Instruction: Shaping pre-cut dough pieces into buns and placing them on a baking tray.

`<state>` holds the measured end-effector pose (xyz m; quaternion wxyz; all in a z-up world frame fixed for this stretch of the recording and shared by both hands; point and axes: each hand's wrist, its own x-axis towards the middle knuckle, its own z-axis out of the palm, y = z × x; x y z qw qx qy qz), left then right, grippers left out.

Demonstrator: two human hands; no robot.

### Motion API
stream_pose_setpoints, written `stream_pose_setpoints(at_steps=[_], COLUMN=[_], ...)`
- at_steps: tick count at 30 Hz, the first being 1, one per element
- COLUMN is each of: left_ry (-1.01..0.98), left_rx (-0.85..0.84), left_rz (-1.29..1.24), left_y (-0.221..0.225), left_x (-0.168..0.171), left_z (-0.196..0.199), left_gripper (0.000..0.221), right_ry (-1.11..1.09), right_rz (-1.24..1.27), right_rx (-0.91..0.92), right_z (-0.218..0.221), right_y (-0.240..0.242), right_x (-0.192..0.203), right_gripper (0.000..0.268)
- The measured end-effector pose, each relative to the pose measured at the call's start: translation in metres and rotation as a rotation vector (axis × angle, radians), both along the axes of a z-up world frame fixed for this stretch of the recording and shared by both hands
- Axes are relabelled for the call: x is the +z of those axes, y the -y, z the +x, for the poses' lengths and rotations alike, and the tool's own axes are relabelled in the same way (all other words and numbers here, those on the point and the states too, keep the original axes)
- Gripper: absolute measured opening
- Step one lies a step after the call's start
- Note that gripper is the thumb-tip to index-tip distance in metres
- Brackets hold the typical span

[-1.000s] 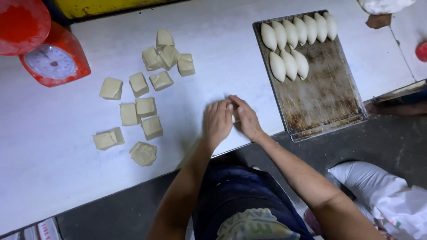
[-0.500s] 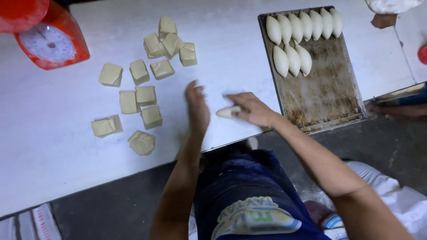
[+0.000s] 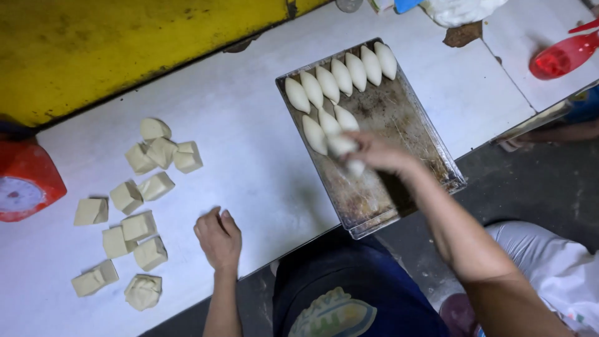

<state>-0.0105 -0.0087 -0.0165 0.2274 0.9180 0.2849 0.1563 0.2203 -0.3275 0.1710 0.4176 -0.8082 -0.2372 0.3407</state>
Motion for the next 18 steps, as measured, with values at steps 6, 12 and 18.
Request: stream_pose_setpoints(at_steps=[6,12,18], left_ry=[-0.15,-0.158,0.077], left_rx=[0.094,0.123,0.063], left_rz=[0.052,0.096,0.176], left_y=[0.018,0.019,-0.002], left_x=[0.015,0.01,-0.039], left_z=[0.008,0.015,-0.001], left_gripper=[0.027,0.027,0.021], right_ry=[0.313,0.281,0.684], right_rz=[-0.156,-0.329,-0.186], right_rx=[-0.251,-0.289,-0.09], right_z=[0.112,0.115,0.103], right_y=[0.052,0.047,0.032], right_x=[-0.087,-0.146,-0.199], right_gripper=[0.052,0.057,0.036])
